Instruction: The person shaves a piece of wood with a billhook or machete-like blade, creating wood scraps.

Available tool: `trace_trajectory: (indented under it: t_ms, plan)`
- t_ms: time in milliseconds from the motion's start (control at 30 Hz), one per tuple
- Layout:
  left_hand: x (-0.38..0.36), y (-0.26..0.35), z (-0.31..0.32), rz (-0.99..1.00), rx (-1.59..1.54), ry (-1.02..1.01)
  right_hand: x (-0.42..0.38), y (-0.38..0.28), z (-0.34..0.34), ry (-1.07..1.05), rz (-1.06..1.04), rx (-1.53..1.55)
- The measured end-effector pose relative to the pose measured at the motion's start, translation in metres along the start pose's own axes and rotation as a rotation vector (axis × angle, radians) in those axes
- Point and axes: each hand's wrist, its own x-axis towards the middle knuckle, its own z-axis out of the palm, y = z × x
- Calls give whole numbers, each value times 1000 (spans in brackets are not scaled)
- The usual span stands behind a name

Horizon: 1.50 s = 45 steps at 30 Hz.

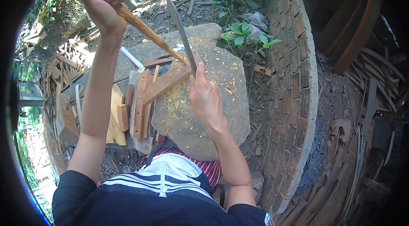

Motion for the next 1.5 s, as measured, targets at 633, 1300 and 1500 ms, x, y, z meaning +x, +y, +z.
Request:
trace_trajectory:
  t_ms: [633, 1300, 1500]
  plan:
    - [6, -5, -23, 15, 8, 97, -3, 37, 37, -18, -11, -230]
    - [-3, 5, -6, 14, -33, 1, -3, 34, 18, -69, 42, -223]
    - [-2, 5, -9, -18, -39, 13, -2, 28, 24, 44, -33, -93]
